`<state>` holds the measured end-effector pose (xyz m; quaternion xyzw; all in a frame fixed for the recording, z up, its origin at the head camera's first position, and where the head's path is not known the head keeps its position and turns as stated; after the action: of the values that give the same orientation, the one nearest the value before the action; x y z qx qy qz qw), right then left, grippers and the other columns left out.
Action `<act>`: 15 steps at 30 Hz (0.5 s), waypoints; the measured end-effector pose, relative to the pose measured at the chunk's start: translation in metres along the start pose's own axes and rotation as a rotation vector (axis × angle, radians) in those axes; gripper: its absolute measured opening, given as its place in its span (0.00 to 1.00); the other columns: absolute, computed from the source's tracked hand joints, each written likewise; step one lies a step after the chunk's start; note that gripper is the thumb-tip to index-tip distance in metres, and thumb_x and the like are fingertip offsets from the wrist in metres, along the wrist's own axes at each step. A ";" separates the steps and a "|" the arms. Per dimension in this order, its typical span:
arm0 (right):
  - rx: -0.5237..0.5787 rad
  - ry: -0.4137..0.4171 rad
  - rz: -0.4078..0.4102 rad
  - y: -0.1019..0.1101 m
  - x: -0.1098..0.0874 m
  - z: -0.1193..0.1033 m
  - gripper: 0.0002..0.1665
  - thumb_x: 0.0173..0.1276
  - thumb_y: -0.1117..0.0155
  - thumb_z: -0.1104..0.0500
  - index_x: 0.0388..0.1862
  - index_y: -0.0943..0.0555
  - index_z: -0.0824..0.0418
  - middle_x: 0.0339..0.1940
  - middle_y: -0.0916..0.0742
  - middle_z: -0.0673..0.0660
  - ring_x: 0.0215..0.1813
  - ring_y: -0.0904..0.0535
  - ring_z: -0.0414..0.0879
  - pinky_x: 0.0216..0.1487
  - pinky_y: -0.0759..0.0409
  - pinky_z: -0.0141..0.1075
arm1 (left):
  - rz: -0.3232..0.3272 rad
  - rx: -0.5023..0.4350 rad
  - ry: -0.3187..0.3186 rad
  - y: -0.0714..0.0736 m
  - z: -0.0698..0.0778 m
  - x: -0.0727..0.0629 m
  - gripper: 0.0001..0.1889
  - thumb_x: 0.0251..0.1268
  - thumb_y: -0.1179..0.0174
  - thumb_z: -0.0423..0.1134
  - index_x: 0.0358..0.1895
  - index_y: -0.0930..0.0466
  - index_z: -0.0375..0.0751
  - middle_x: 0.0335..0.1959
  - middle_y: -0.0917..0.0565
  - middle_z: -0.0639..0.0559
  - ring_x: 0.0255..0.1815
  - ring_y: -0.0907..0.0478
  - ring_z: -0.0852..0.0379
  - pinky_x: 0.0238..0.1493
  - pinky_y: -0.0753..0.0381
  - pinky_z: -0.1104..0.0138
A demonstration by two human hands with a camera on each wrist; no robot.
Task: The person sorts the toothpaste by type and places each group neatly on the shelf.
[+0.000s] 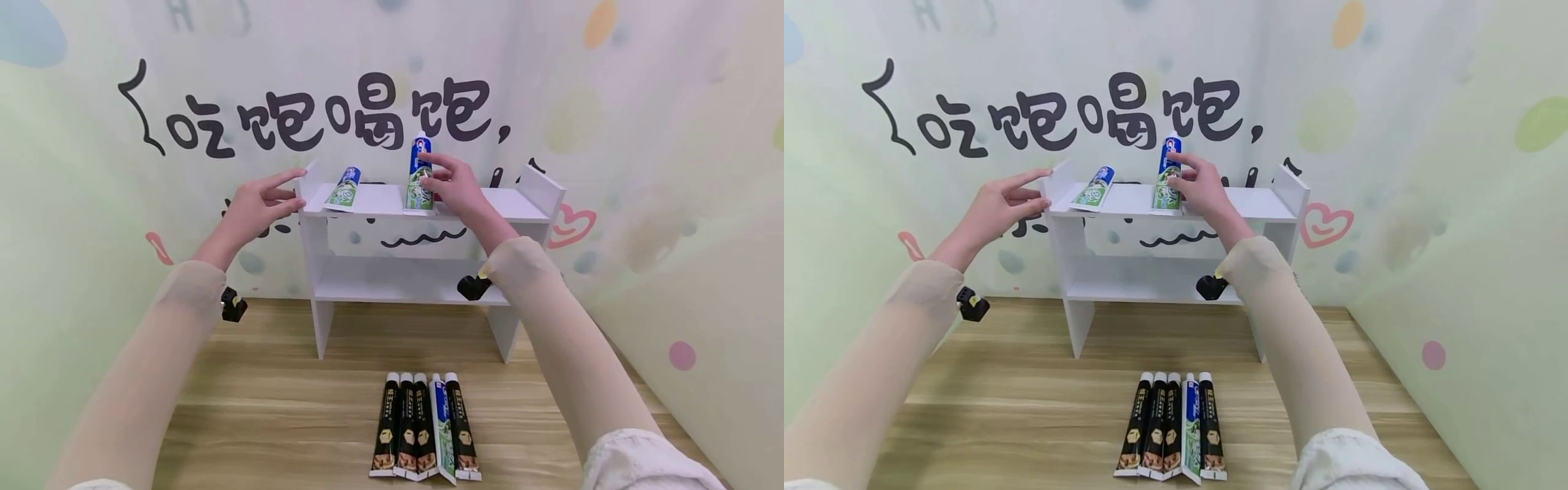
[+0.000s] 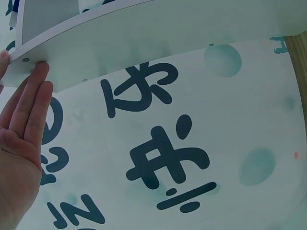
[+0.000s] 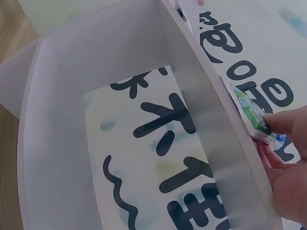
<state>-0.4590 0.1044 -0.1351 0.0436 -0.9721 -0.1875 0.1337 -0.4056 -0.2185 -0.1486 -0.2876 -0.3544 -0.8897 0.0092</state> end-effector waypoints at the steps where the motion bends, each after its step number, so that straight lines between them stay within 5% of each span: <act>1: -0.005 -0.007 -0.005 0.000 0.000 0.001 0.31 0.73 0.39 0.61 0.70 0.28 0.36 0.68 0.23 0.57 0.64 0.24 0.49 0.68 0.23 0.40 | 0.000 0.001 0.001 0.000 0.000 0.000 0.31 0.66 0.35 0.46 0.71 0.32 0.66 0.68 0.23 0.44 0.61 0.19 0.44 0.58 0.18 0.52; 15: -0.128 -0.026 -0.060 -0.008 0.002 0.004 0.25 0.76 0.44 0.60 0.69 0.25 0.41 0.66 0.24 0.58 0.61 0.28 0.49 0.65 0.25 0.40 | 0.006 0.015 -0.005 0.002 0.000 -0.001 0.31 0.65 0.35 0.46 0.71 0.31 0.66 0.67 0.23 0.45 0.59 0.18 0.45 0.53 0.14 0.66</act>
<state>-0.4614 0.0984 -0.1414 0.0617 -0.9581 -0.2538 0.1178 -0.4047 -0.2204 -0.1479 -0.2908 -0.3601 -0.8863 0.0133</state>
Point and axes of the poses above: each hand's wrist, its own x-axis towards the middle knuckle, its own y-axis out of the back of the hand, z = x × y, the point moved 9 cm from there along x, towards the middle knuckle
